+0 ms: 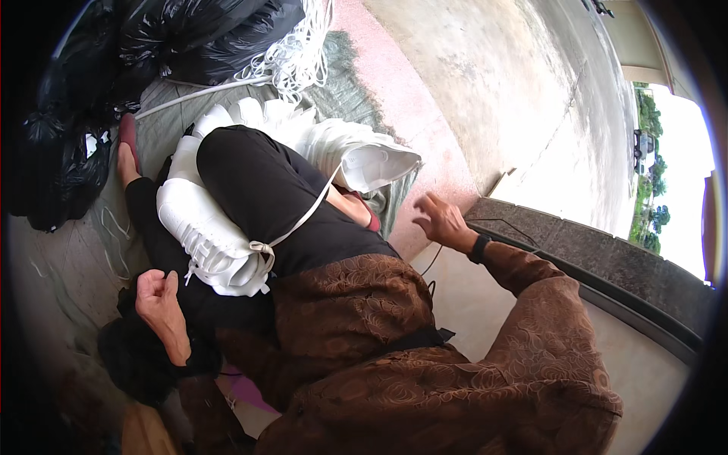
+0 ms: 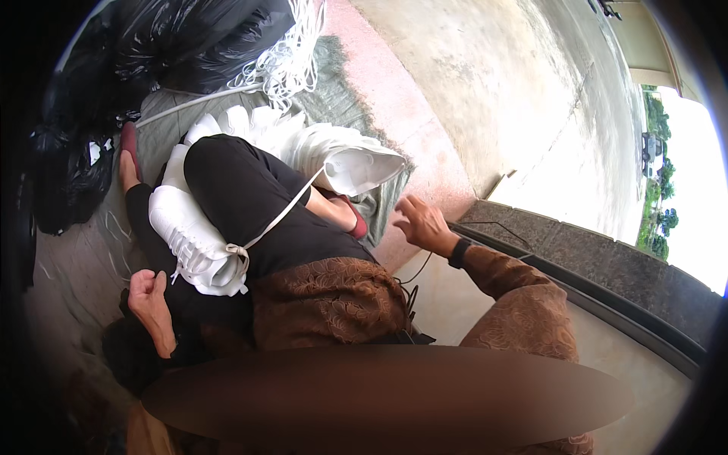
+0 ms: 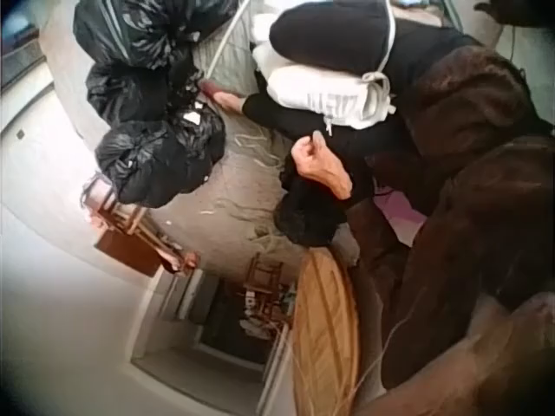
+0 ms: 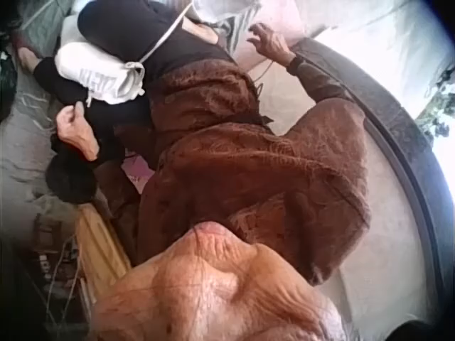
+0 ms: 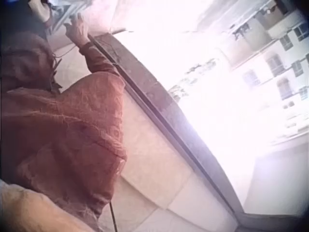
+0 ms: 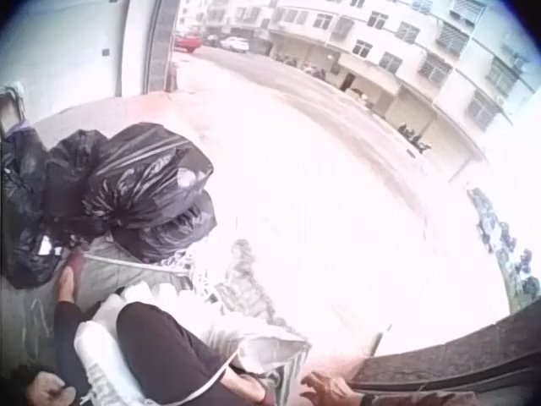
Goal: The recorder is lacing a pair of white athletic shoes while sitting on the floor next to large bags of components.
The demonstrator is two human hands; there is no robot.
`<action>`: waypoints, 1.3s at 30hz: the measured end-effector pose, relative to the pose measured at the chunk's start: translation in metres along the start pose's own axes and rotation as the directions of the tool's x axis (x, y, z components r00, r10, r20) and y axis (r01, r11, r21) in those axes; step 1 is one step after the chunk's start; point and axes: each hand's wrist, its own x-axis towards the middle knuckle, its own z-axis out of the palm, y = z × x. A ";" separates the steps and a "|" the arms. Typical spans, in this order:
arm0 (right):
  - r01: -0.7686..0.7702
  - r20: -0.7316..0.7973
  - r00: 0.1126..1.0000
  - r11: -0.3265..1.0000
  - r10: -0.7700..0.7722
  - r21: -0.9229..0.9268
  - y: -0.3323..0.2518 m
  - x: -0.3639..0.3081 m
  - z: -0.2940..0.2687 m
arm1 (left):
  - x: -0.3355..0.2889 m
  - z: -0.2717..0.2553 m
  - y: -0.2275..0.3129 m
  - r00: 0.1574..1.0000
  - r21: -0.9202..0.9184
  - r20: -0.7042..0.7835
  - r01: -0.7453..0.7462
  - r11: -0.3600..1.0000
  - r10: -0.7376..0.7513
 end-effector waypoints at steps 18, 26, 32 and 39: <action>0.134 0.743 0.668 0.979 0.023 -0.151 0.027 0.200 -0.117 | -0.058 0.022 0.125 0.841 -0.271 -0.047 -0.531 0.803 0.540; -0.464 0.922 0.379 0.847 -0.075 0.259 -0.158 0.231 -0.224 | -0.066 0.130 0.183 0.647 -0.226 0.241 -0.688 0.690 0.724; -0.043 0.429 0.863 0.809 -0.265 0.587 -0.152 0.175 -0.146 | -0.042 0.126 0.143 0.875 -0.604 -0.056 -0.413 0.682 0.481; -0.149 0.117 0.986 0.326 0.117 0.934 -0.145 0.123 -0.027 | -0.034 0.108 0.158 0.952 -0.817 0.131 -0.055 0.574 0.277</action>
